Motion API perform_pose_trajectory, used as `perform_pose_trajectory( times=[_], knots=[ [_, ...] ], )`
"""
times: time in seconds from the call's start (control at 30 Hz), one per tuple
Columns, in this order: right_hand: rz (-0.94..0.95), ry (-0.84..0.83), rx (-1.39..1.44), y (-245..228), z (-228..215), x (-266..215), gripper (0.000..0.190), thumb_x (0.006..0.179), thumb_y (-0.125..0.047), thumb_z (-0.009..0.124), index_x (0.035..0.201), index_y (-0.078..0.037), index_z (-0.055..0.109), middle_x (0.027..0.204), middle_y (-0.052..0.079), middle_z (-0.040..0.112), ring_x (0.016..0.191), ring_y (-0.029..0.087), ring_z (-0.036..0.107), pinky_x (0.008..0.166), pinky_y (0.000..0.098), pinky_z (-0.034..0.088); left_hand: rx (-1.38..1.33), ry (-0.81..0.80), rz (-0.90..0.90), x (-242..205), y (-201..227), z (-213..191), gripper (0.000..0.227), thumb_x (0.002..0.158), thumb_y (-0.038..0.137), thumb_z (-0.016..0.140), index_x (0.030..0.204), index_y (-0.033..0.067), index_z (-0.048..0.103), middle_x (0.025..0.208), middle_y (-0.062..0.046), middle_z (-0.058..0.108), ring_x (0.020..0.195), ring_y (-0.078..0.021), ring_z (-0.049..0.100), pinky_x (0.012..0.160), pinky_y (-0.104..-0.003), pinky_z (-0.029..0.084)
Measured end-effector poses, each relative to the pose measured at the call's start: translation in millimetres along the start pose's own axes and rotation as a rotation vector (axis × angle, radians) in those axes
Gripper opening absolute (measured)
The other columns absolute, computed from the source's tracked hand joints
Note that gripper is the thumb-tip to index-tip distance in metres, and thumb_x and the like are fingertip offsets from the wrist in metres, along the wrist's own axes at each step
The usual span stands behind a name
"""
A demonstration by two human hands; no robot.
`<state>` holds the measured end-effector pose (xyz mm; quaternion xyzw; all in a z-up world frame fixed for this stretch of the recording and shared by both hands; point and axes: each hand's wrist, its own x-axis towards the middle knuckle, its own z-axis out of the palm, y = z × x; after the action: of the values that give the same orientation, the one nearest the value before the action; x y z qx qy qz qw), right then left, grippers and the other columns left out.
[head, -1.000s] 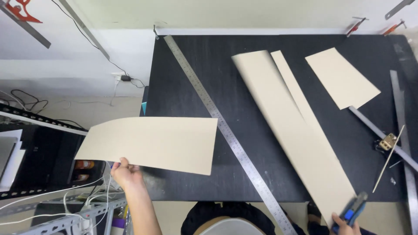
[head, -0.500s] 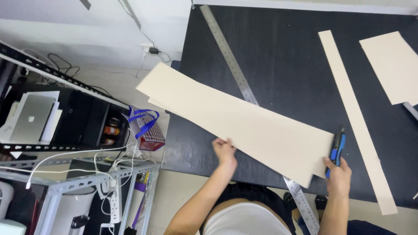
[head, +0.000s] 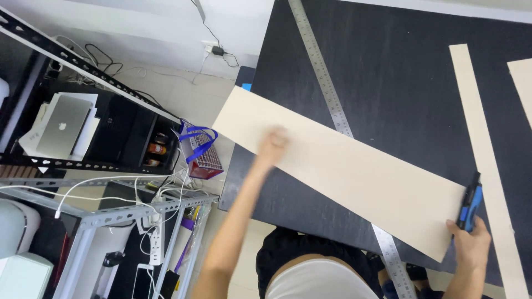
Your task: Measuring and cutting cardboard sheets using a metal ruler and a utility knife on a work surface.
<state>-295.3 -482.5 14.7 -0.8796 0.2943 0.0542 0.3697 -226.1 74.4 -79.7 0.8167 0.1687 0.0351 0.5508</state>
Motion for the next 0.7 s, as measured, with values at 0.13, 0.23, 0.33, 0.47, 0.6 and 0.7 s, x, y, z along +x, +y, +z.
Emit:
perform_pose_trajectory(
  times=[0.13, 0.23, 0.33, 0.47, 0.6, 0.7],
  knots=[
    [-0.004, 0.033, 0.031, 13, -6, 8, 0.044, 0.093, -0.007, 0.074, 0.134, 0.005, 0.061, 0.105, 0.021, 0.064, 0.092, 0.036, 0.058, 0.082, 0.0439, 0.044, 0.426, 0.319, 0.068, 80, -51, -107, 0.066, 0.087, 0.036, 0.07, 0.139, 0.0017, 0.048, 0.137, -0.022, 0.053, 0.129, -0.0385, 0.05, 0.109, -0.049, 0.037],
    [0.017, 0.009, -0.059, 6, -8, 9, 0.042, 0.096, -0.011, 0.07, 0.135, 0.003, 0.063, 0.111, 0.023, 0.062, 0.099, 0.041, 0.056, 0.087, 0.0487, 0.041, 0.461, 0.183, -0.299, 76, -41, -135, 0.097, 0.086, 0.062, 0.056, 0.149, -0.0054, 0.027, 0.145, -0.027, 0.046, 0.133, -0.0446, 0.044, 0.109, -0.055, 0.034],
    [0.041, -0.006, -0.117, 8, -3, 17, 0.041, 0.096, -0.012, 0.068, 0.133, 0.004, 0.064, 0.107, 0.025, 0.063, 0.094, 0.042, 0.057, 0.082, 0.0512, 0.042, 0.343, 0.227, -0.293, 58, -25, -136, 0.077, 0.084, 0.06, 0.054, 0.141, 0.0077, 0.049, 0.133, -0.015, 0.062, 0.125, -0.0355, 0.056, 0.107, -0.051, 0.033],
    [-0.035, 0.144, 0.317, 8, 11, 33, 0.027, 0.096, -0.006, 0.07, 0.117, -0.009, 0.053, 0.101, 0.005, 0.053, 0.09, 0.021, 0.051, 0.078, 0.0359, 0.042, -0.297, 0.48, -0.106, 19, 11, -146, 0.041, 0.085, 0.037, 0.072, 0.112, 0.0086, 0.059, 0.111, -0.009, 0.069, 0.098, -0.0193, 0.066, 0.084, -0.032, 0.054],
    [-0.19, 0.358, 0.957, -32, 4, 45, 0.06, 0.081, 0.006, 0.064, 0.137, -0.015, 0.062, 0.13, -0.001, 0.074, 0.117, 0.013, 0.075, 0.103, 0.0244, 0.063, -0.567, 0.616, 0.274, -1, 23, -151, 0.014, 0.095, 0.018, 0.062, 0.105, 0.0115, 0.054, 0.102, -0.001, 0.057, 0.096, -0.011, 0.053, 0.092, -0.027, 0.043],
    [-0.273, 0.263, 1.371, -34, 0, 69, 0.069, 0.069, 0.011, 0.061, 0.137, -0.002, 0.06, 0.106, -0.005, 0.066, 0.087, 0.004, 0.059, 0.08, 0.0132, 0.05, -0.761, 0.441, 0.385, -4, -21, -143, 0.038, 0.083, 0.01, 0.061, 0.118, 0.004, 0.052, 0.107, -0.009, 0.058, 0.1, -0.0169, 0.056, 0.095, -0.028, 0.042]
  ],
)
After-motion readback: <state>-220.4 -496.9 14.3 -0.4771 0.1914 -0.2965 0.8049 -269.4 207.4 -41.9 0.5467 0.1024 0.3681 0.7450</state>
